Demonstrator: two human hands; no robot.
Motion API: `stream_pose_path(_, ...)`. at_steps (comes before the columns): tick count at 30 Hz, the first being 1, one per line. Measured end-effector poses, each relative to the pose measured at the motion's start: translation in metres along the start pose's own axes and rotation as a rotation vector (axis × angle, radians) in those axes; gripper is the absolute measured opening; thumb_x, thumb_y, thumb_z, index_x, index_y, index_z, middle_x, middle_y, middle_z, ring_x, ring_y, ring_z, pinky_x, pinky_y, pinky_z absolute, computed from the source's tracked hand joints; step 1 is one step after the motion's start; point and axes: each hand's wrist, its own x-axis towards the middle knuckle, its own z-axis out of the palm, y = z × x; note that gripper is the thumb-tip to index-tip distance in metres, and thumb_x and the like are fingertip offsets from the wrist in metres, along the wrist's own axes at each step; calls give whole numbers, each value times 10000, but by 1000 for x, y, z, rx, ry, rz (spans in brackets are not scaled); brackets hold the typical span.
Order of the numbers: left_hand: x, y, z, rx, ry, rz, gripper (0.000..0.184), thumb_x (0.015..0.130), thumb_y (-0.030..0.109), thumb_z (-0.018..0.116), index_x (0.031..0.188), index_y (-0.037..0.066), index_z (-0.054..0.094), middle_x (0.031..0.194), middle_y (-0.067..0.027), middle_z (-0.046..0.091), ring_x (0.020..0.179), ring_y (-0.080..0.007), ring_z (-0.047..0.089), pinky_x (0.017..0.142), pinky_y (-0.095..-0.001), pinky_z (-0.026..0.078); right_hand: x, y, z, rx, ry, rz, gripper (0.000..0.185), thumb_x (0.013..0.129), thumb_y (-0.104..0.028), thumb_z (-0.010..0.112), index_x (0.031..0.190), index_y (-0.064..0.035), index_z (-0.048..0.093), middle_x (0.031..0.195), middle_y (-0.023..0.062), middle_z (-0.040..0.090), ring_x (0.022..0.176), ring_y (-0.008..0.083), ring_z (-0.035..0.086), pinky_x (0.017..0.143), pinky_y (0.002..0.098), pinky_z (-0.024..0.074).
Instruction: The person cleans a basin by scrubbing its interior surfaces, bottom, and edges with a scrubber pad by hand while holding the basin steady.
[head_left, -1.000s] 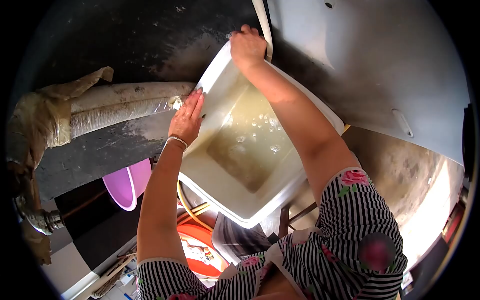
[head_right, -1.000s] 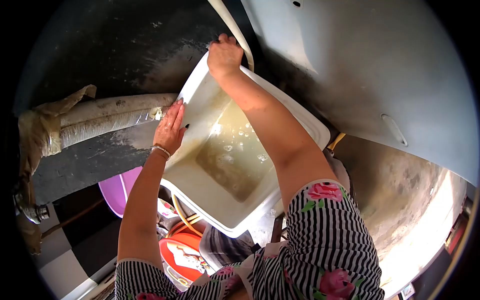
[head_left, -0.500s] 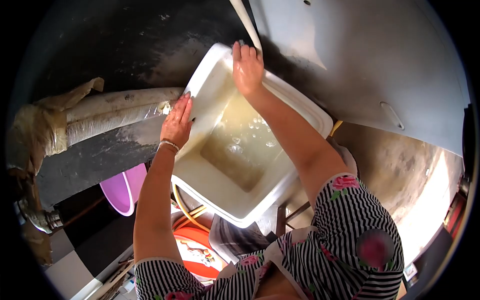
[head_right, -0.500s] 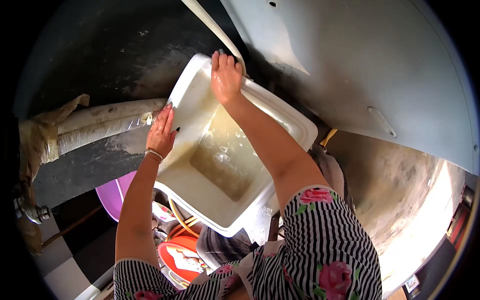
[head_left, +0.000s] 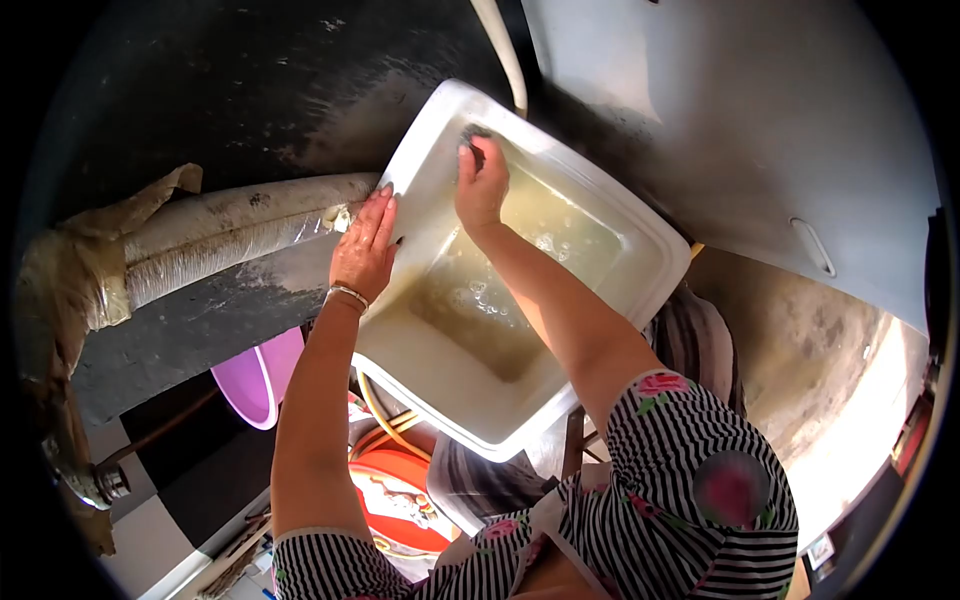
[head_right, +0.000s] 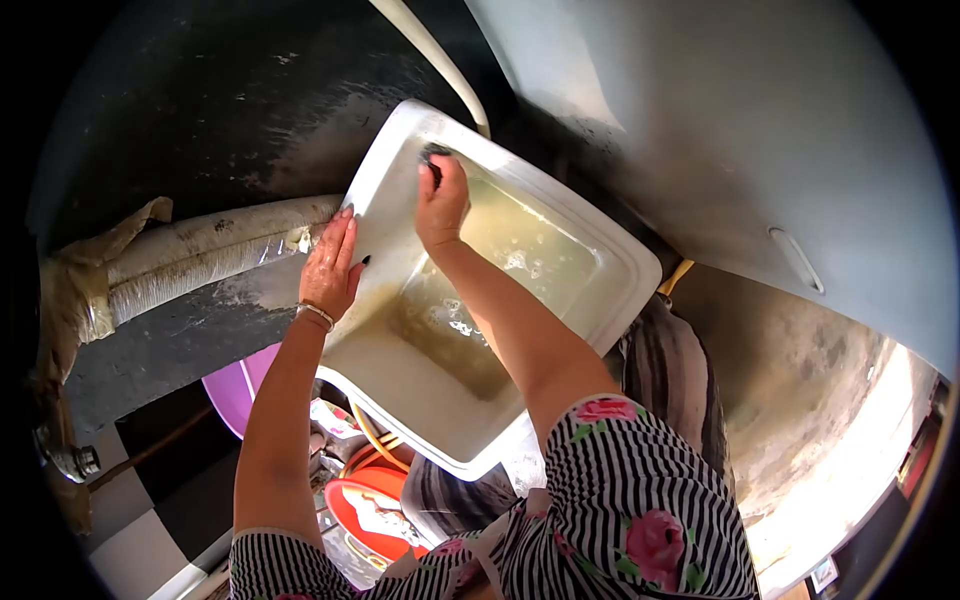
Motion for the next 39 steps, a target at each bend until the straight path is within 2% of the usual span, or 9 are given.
stream_pose_path(5,1,0,-3,-20,25,20,758,758,42,650,1432,25,303,1495,-109,311,1358,-303,338,1104,-381,327,10,-4,4,-44,24,-76,113,887,-124,592,946,-46,536,887,160,583,827,367,549,742,423,450)
stream_pose_path(8,-1,2,-1,-10,12,-7,772,754,62,666,1435,46,301,1502,-76,308,1361,-274,340,1093,-365,343,-5,26,-10,-190,-97,283,124,899,-152,580,953,-52,531,887,158,575,835,371,549,742,423,448)
stream_pose_path(12,-1,-1,2,6,26,8,782,752,68,671,1438,44,296,1503,-83,305,1362,-275,337,1095,-366,342,5,-15,2,-21,-39,-172,112,918,-132,554,953,-35,511,833,145,560,685,301,531,665,388,440)
stream_pose_path(15,2,-1,-1,-5,15,20,773,756,62,662,1436,33,297,1500,-101,305,1359,-292,339,1098,-376,337,-5,36,11,-161,154,-55,164,927,-183,537,943,-23,508,821,149,574,707,301,555,676,403,451)
stream_pose_path(21,0,2,-3,-43,-6,5,745,763,43,642,1428,7,307,1488,-137,315,1352,-327,342,1096,-398,332,-31,92,-3,-284,97,774,204,914,-242,565,894,-41,535,805,142,624,755,312,596,709,410,458)
stream_pose_path(28,1,2,0,-26,14,-3,753,752,63,666,1423,36,326,1490,-93,326,1356,-281,347,1095,-368,343,-54,48,24,11,215,199,121,923,-144,530,905,-25,517,905,143,494,839,302,490,792,388,415)
stream_pose_path(32,2,3,-3,-12,18,-4,754,744,68,676,1418,51,338,1491,-72,331,1357,-260,350,1093,-357,352,-28,76,15,-187,278,877,146,903,-166,559,901,-23,533,938,155,492,862,320,501,788,407,415)
stream_pose_path(37,3,2,-2,-1,26,-4,744,748,66,668,1417,50,342,1486,-74,339,1355,-261,354,1084,-353,364,-38,41,33,22,311,183,161,896,-186,569,932,-32,538,951,161,501,903,323,482,826,398,404)
stream_pose_path(39,2,2,-3,-1,19,-4,744,750,66,665,1418,49,339,1487,-74,339,1355,-262,354,1083,-352,366,-40,79,23,-69,299,299,169,891,-193,574,924,-29,552,932,170,543,863,344,522,793,416,428)
